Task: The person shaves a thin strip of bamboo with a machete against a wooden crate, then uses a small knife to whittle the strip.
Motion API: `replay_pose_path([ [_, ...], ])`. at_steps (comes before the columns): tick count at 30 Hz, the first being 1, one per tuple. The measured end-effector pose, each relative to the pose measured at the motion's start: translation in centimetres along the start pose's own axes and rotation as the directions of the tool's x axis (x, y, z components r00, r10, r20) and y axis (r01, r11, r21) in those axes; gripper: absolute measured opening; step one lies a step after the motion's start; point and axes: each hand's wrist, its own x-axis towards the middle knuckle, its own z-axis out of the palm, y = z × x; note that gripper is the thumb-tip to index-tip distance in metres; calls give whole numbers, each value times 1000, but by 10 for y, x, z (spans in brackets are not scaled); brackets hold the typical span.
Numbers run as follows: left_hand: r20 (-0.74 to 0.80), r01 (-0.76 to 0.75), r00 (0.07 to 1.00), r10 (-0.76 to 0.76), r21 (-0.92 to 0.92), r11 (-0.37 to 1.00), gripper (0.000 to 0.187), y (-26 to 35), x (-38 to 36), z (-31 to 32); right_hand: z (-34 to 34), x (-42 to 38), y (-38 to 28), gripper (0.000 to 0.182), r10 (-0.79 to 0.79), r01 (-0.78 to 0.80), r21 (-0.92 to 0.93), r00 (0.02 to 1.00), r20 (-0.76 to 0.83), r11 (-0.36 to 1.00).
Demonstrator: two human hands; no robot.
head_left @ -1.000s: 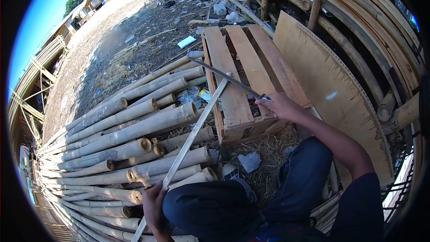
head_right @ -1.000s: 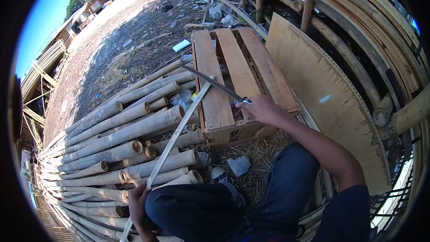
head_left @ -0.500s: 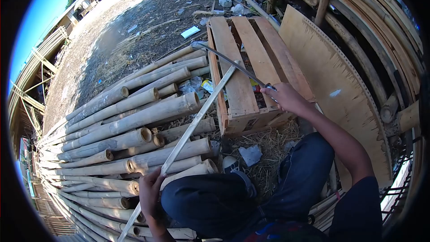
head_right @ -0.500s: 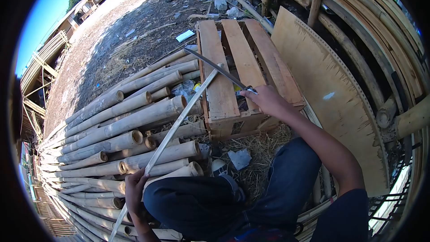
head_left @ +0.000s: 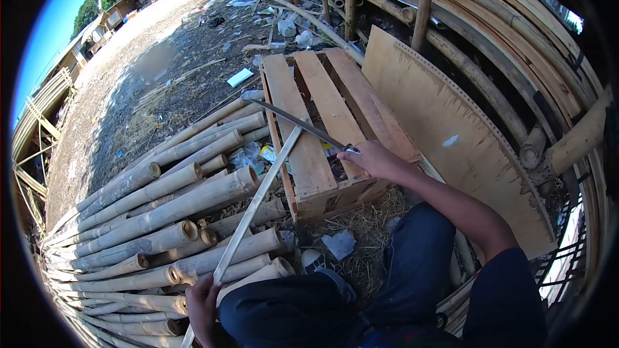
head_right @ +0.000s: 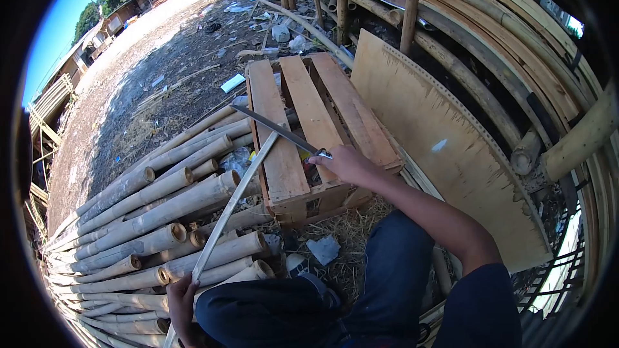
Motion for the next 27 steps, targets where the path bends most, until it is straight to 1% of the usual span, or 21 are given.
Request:
replay_pose_path([
  [2, -26, 2, 1000, -1, 23, 1000, 33, -5, 6, 0, 8, -8, -4, 59, 17, -31, 118, 993, 116, 993],
  [3, -27, -4, 1000, 5, 23, 1000, 33, -6, 7, 0, 8, -12, -9, 61, 4, -5, 5, 992, 126, 1000],
  [4, -38, -12, 999, 14, 37, 999, 32, -7, 8, 0, 14, -12, -4, 61, 2, -2, 7, 992, 123, 1000],
  [5, -51, -20, 998, 22, 50, 999, 32, -9, 7, -1, 21, -11, 5, 62, -184, 188, -74, 981, 56, 979],
  [6, -56, -23, 998, 26, 51, 998, 32, -14, 6, -1, 21, -12, 3, 62, -368, 364, -165, 930, 4, 917],
  [7, -63, -51, 997, 53, 38, 998, 31, -18, 1, 0, 14, -12, 2, 62, -373, 369, -166, 928, 4, 915],
  [8, -66, -75, 995, 77, 28, 997, 31, -22, -4, -1, 4, -12, 1, 66, -233, 231, -109, 973, 1, 967],
  [9, 23, -54, 998, 53, 21, 998, 34, -11, -7, -8, -3, -14, -3, 70, -88, 88, -53, 996, 4, 995],
  [10, 13, -55, 998, 55, 18, 998, 34, -6, -8, -6, 0, -14, -3, 70, -97, 97, -58, 995, 1, 994],
  [12, 14, -65, 998, 65, 23, 998, 34, 3, -10, 3, 5, -11, -6, 68, -16, 17, 15, 1000, -27, 1000],
  [13, -30, -40, 999, 42, 49, 998, 30, 6, -8, 5, 5, -14, -12, 66, 32, -34, 61, 999, 38, 998],
  [14, -31, -40, 999, 42, 52, 998, 30, 7, -5, 7, 6, -16, -15, 66, 31, -34, 65, 999, 39, 997],
  [16, -65, -89, 993, 94, 63, 994, 31, 8, -3, 7, 11, -19, -17, 66, -154, 157, -40, 986, 59, 987],
  [17, -66, -89, 993, 94, 67, 994, 31, 7, -4, 4, 10, -19, -16, 66, -156, 158, -36, 986, 59, 987],
  [19, -63, -160, 984, 168, 119, 980, 31, 2, -12, -3, 5, -16, -9, 66, -171, 174, -50, 984, 49, 984],
  [20, -67, -157, 984, 166, 116, 981, 31, -1, -17, -5, 1, -14, -6, 66, -174, 177, -54, 983, 51, 983],
  [22, 6, -23, 1000, 23, 11, 1000, 30, -7, -26, -8, -4, -7, 4, 67, 60, -58, 46, 997, -46, 997],
  [23, 0, -24, 1000, 24, 11, 1000, 30, -10, -26, -7, -4, -6, 9, 67, 55, -53, 46, 997, -47, 998],
  [25, -23, -39, 999, 39, -15, 999, 31, -14, -24, -7, 0, -6, 13, 67, 70, -71, -37, 997, -26, 997],
  [26, -24, -35, 999, 34, -14, 999, 31, -14, -24, -5, 3, -5, 13, 67, 68, -69, -37, 997, -21, 997],
  [27, -26, -6, 1000, 5, -49, 999, 31, -13, -23, -3, 4, -12, 5, 67, 71, -71, 23, 997, 9, 997],
])
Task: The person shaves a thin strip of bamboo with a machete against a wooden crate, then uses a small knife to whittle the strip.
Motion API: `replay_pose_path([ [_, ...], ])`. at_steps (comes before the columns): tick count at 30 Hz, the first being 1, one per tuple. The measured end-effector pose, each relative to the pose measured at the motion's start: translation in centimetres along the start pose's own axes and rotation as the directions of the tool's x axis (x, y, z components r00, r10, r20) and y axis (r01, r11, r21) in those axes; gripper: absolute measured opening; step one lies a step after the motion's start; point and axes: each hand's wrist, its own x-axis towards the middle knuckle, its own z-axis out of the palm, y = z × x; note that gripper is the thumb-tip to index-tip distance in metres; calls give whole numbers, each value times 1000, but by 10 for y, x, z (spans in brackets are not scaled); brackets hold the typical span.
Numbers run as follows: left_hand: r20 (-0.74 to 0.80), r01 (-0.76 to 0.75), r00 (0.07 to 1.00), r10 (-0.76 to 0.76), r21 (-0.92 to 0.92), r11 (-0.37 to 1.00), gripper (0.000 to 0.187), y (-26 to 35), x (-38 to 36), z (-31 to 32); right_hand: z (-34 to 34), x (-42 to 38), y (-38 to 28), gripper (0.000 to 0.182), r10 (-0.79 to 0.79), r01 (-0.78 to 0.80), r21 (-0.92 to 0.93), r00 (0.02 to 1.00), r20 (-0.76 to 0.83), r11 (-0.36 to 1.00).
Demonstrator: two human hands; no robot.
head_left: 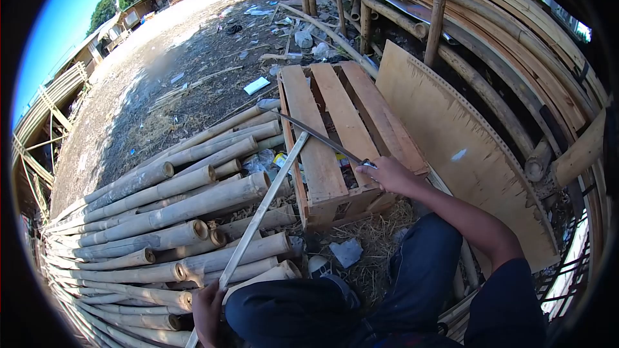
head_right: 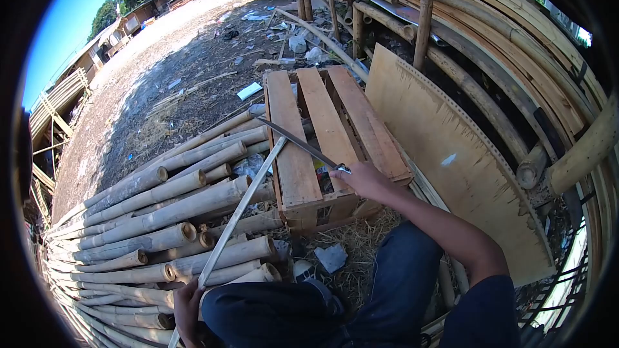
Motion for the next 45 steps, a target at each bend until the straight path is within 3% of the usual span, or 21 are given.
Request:
replay_pose_path([
  [2, -2, 22, 1000, -22, -41, 999, 31, 4, 4, 2, -3, -7, -7, 67, 3, -4, 56, 1000, 21, 998],
  [7, 9, 4, 1000, -5, 94, 996, 31, 13, 7, -5, -6, -7, -10, 63, 49, -57, 224, 998, 39, 973],
  [11, 8, -15, 1000, 14, 117, 993, 31, 19, 11, -3, -3, -5, -8, 63, 17, -30, 219, 998, 61, 975],
  [14, -35, -64, 997, 71, 161, 985, 31, 16, 15, 3, -1, -5, -11, 65, -37, 28, 86, 994, 100, 996],
  [16, -18, -33, 999, 37, 200, 979, 33, 16, 19, 5, 2, -4, -13, 55, -102, 102, 4, 987, 125, 995],
  [23, -38, -60, 997, 69, 189, 980, 35, 25, 19, 7, 2, -4, -14, 53, -71, 60, 73, 985, 157, 995],
  [26, -45, -20, 998, 33, 264, 964, 34, 30, 18, 7, 5, -3, -14, 53, -29, 22, 38, 981, 191, 999],
  [28, -88, -70, 990, 108, 354, 933, 34, 26, 19, 10, 13, -3, -13, 68, -175, 179, -38, 982, 76, 983],
  [31, -151, -106, 974, 168, 353, 929, 33, 26, 21, 14, 12, -15, -27, 70, -196, 213, -179, 975, 108, 961],
  [34, -149, -52, 984, 99, 287, 956, 33, 33, 20, 11, 13, -12, -24, 61, -273, 294, -147, 950, 149, 944],
  [37, -119, 6, 993, 17, 191, 982, 33, 37, 14, 4, 5, 3, -9, 63, -170, 174, -51, 983, 75, 983],
  [41, -76, -32, 996, 55, 269, 963, 33, 40, 20, 6, 3, 3, -7, 63, -10, -1, 128, 997, 80, 992],
  [45, -115, -27, 991, 65, 305, 952, 34, 40, 24, 4, 6, -10, -16, 62, -137, 134, 28, 979, 151, 991],
])
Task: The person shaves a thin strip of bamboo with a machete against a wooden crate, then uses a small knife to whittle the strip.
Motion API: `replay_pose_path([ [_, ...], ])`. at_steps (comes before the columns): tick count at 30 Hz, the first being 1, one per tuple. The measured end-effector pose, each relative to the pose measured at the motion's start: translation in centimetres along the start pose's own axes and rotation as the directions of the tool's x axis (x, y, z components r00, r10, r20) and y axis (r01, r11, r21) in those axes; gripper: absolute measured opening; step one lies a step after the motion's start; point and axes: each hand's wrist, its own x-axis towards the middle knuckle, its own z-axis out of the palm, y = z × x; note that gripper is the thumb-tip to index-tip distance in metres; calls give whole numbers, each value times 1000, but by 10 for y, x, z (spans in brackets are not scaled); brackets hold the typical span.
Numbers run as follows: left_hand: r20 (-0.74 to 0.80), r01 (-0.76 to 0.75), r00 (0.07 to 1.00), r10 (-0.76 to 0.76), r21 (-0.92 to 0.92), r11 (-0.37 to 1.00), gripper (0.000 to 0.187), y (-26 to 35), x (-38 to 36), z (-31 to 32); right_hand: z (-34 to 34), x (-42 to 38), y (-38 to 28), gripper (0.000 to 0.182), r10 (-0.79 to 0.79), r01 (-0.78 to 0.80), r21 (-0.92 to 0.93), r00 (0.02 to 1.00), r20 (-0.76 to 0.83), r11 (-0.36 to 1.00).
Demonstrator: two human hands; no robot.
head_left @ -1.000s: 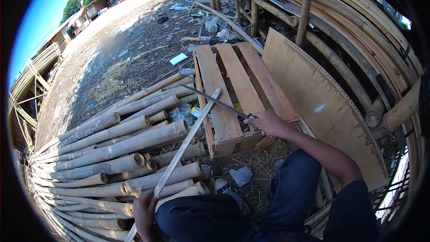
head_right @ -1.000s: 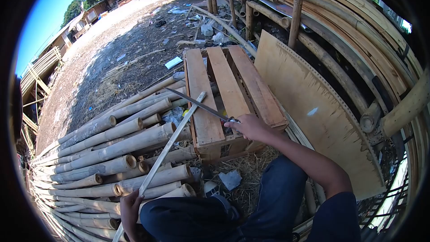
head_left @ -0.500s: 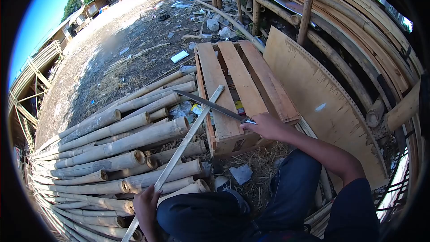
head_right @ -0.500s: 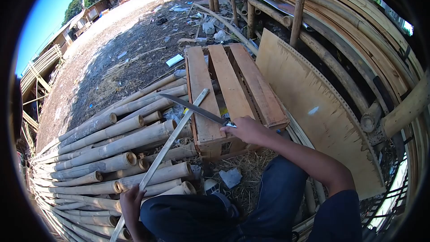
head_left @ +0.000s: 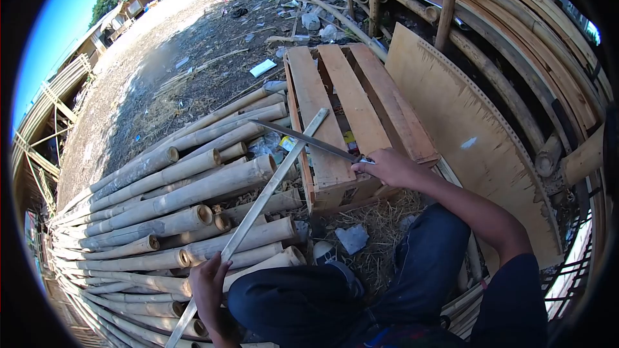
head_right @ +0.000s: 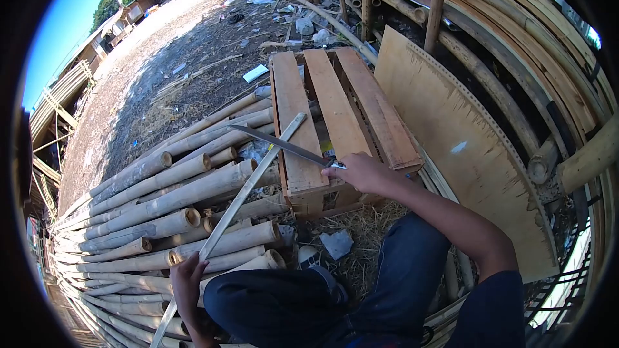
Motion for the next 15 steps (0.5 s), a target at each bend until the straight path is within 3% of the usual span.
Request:
replay_pose_path([
  [2, -10, -10, 1000, 11, 25, 1000, 34, -2, -2, 0, 2, 2, 1, 69, -175, 169, -175, 984, -19, 970],
  [4, -74, -82, 994, 80, -24, 996, 34, -3, -12, 3, -3, 16, 17, 67, -115, 99, -186, 990, -80, 978],
  [6, -66, -22, 998, 18, -66, 998, 33, -1, -18, -1, -14, 25, 25, 65, -69, 36, -208, 986, -154, 977],
  [8, 38, 14, 999, -14, 4, 1000, 33, -4, -17, -6, -21, 24, 25, 64, 209, -186, 141, 962, -175, 972],
  [9, 37, 15, 999, -15, 7, 1000, 33, -5, -17, -6, -19, 20, 28, 64, 202, -168, 207, 966, -160, 964],
  [13, 26, 42, 999, -41, -25, 999, 34, 4, -13, -5, -20, 8, 25, 65, 201, -166, 239, 971, -132, 957],
  [15, 29, 64, 998, -62, -63, 996, 34, 6, -10, -4, -18, 5, 16, 65, 182, -163, 139, 973, -144, 977],
])
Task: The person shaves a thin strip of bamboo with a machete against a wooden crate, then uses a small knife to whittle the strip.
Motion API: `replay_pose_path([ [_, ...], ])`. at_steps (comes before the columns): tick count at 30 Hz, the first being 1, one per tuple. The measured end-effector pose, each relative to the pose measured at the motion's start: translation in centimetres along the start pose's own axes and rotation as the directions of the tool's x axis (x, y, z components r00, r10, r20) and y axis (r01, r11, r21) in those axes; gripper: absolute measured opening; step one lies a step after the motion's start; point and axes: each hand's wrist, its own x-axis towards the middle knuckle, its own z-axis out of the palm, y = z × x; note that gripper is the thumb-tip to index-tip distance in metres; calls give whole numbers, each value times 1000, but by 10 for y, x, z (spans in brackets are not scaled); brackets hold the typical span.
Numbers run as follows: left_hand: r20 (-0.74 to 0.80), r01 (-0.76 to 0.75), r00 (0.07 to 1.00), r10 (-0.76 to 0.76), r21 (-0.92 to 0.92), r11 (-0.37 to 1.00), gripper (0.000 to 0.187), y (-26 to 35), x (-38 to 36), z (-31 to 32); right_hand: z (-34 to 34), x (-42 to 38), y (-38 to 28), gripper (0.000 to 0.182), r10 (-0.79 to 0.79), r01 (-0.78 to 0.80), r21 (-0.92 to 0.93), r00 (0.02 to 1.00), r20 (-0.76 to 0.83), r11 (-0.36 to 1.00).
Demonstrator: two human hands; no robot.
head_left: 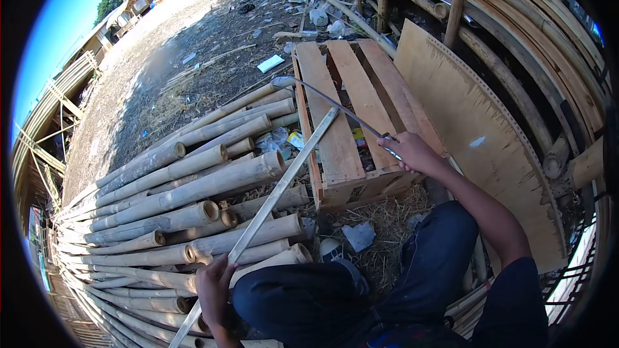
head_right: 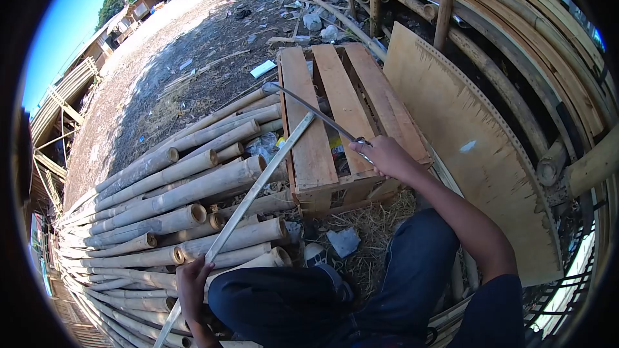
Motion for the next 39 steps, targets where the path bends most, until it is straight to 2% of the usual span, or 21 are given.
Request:
replay_pose_path([
  [1, -22, -13, 1000, 12, -33, 999, 34, -6, 1, 2, 2, 0, -1, 65, 2, -2, -1, 1000, -2, 1000],
  [3, -43, -22, 999, 19, -68, 997, 33, -6, 1, 4, 5, -1, -3, 68, -184, 181, -233, 983, 12, 955],
  [4, -42, -24, 999, 22, -36, 999, 33, -1, 1, 3, 9, -2, -5, 68, -182, 181, -235, 983, 15, 955],
  [6, -40, -22, 999, 22, 0, 1000, 33, 4, 1, 1, 16, -2, -8, 66, -327, 316, -335, 945, 25, 888],
  [9, -33, -24, 999, 25, 49, 998, 33, 5, -1, 0, 20, -4, -16, 65, -300, 318, -332, 948, 104, 888],
  [12, -87, -139, 985, 148, 101, 985, 33, 12, -5, 2, 22, -6, -19, 61, -275, 297, -375, 955, 114, 878],
  [15, -14, -51, 999, 53, 110, 993, 32, 8, -9, -2, 8, 0, -11, 64, -203, 210, -302, 978, 54, 930],
  [17, -35, -57, 998, 61, 103, 993, 32, 5, -10, 1, 3, 13, 0, 63, -196, 195, -258, 980, 19, 946],
  [19, -68, -94, 993, 99, 66, 993, 33, -2, -8, 1, 3, 6, -6, 64, 47, -46, -120, 999, 4, 992],
  [20, -66, -100, 992, 104, 67, 993, 33, -2, -6, 0, 4, 2, -6, 64, 49, -49, -117, 999, 0, 992],
  [22, -55, -49, 997, 50, 15, 999, 34, -1, -5, -3, 7, -3, -6, 63, 27, -26, -26, 999, 35, 999],
  [26, -45, -55, 997, 58, 63, 996, 34, 6, -5, -3, 9, -7, -12, 64, -46, 51, -86, 998, 52, 995],
  [28, -78, -111, 990, 117, 79, 991, 34, 10, -3, -1, 15, -9, -17, 66, -231, 255, -346, 967, 110, 903],
  [32, -46, -37, 998, 39, 39, 999, 33, 3, 0, 0, 24, -21, -35, 67, -182, 245, -338, 961, 208, 909],
  [34, -40, -51, 998, 54, 80, 995, 32, 8, -3, -1, 28, -21, -34, 68, -290, 346, -232, 926, 242, 909],
  [35, -40, -51, 998, 55, 84, 995, 32, 10, -3, 0, 26, -19, -33, 68, -291, 346, -227, 925, 242, 910],
  [37, -45, -138, 989, 144, 127, 982, 33, 12, -6, 1, 20, -14, -30, 69, -304, 358, -354, 931, 201, 864],
  [39, -33, -142, 988, 149, 143, 979, 31, 16, -6, 3, 22, -12, -27, 69, -284, 334, -352, 941, 185, 875],
])
